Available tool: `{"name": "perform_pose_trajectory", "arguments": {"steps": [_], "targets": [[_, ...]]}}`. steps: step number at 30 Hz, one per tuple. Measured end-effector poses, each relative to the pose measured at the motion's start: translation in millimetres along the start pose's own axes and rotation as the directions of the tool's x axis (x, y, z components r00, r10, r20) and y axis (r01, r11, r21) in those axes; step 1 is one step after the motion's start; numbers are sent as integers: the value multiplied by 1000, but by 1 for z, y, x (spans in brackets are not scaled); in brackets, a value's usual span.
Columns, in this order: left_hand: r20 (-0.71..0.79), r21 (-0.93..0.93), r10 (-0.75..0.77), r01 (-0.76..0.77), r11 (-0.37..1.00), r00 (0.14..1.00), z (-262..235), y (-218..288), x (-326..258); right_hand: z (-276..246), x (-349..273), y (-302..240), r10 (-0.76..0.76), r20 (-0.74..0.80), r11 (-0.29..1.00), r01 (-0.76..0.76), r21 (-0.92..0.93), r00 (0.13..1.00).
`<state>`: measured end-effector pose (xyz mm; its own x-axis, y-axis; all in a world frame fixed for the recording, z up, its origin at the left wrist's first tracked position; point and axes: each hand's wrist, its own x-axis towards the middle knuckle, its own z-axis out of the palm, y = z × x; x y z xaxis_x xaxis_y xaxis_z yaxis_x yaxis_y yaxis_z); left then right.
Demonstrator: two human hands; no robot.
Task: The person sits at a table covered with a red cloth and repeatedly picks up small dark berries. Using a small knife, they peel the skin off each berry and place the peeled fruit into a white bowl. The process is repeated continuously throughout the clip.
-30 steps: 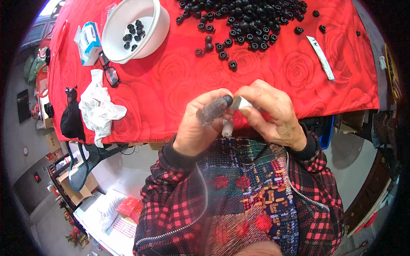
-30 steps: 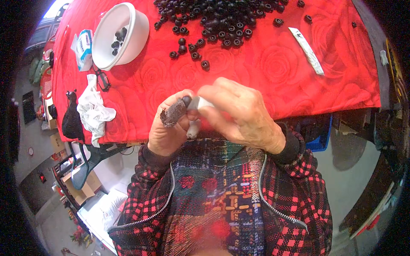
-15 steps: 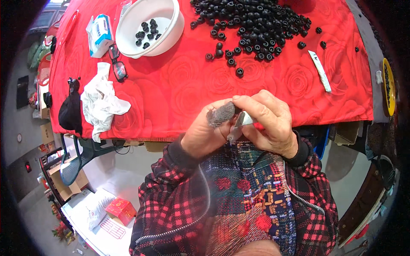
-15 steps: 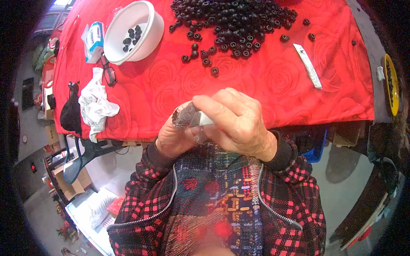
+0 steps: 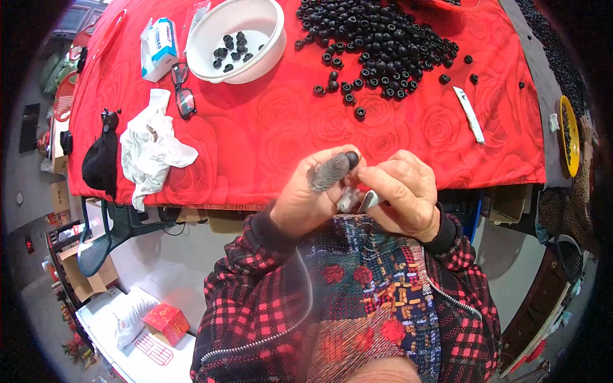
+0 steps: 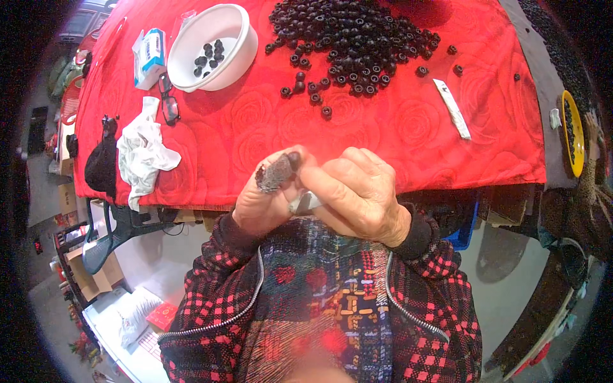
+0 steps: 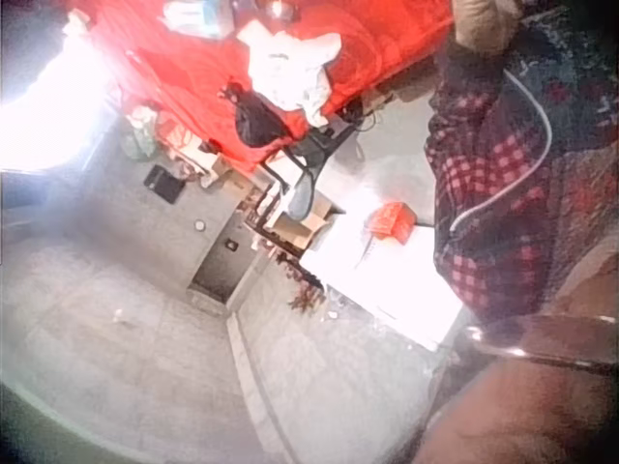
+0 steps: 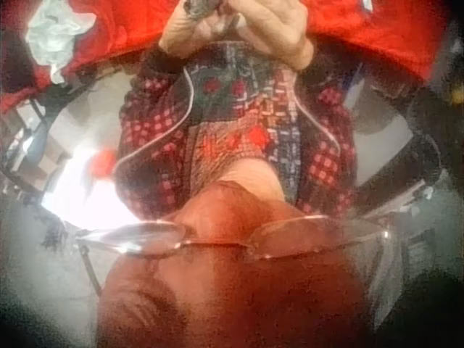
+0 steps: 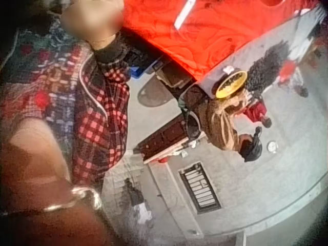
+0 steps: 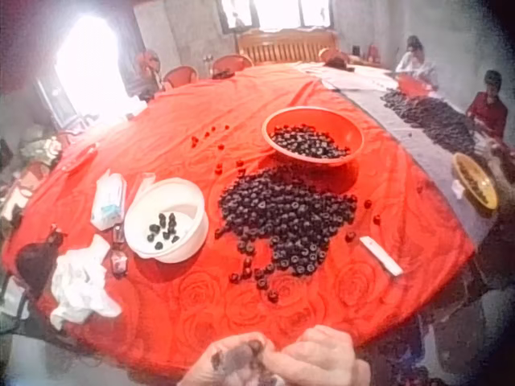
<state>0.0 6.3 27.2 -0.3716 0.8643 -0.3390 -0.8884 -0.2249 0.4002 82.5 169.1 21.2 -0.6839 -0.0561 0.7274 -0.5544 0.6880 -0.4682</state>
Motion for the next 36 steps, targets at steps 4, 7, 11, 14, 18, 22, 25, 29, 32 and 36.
{"name": "perform_pose_trajectory", "arguments": {"steps": [4, 7, 11, 14, 18, 22, 25, 29, 32, 36], "targets": [[63, -18, 66, -65, 998, 996, -11, -4, 2, -10, 21, -15, 182, 20, 972, -183, 149, 983], [106, -23, 112, -110, 994, 988, -11, -4, -1, -13, 16, -13, 351, 130, 919, -367, 142, 927], [75, 54, 114, -118, 992, 991, -13, -3, -5, -8, 15, -13, 407, 137, 894, -425, 142, 903], [127, 15, 123, -126, 992, 984, -12, -3, -5, -8, 15, -11, 417, 138, 894, -433, 119, 899], [115, 8, 151, -153, 988, 982, -10, -4, -4, -8, 14, -9, 427, 145, 891, -442, 99, 893], [98, 139, 153, -165, 976, 983, -11, -2, -3, -8, 13, -6, 431, 144, 891, -446, 88, 891], [63, 102, 160, -165, 981, 985, -11, -4, -2, -9, 13, -6, 438, 154, 887, -454, 87, 886], [1, 87, 102, -102, 991, 995, -7, 0, -1, -8, 12, -4, 428, 140, 891, -443, 102, 893], [-31, 14, 74, -74, 997, 997, -4, 2, -1, -7, 11, -2, 429, 135, 891, -443, 104, 893], [-28, 159, 71, -66, 985, 997, -4, 4, 0, -7, 11, 0, 445, 132, 885, -457, 84, 886]]}}
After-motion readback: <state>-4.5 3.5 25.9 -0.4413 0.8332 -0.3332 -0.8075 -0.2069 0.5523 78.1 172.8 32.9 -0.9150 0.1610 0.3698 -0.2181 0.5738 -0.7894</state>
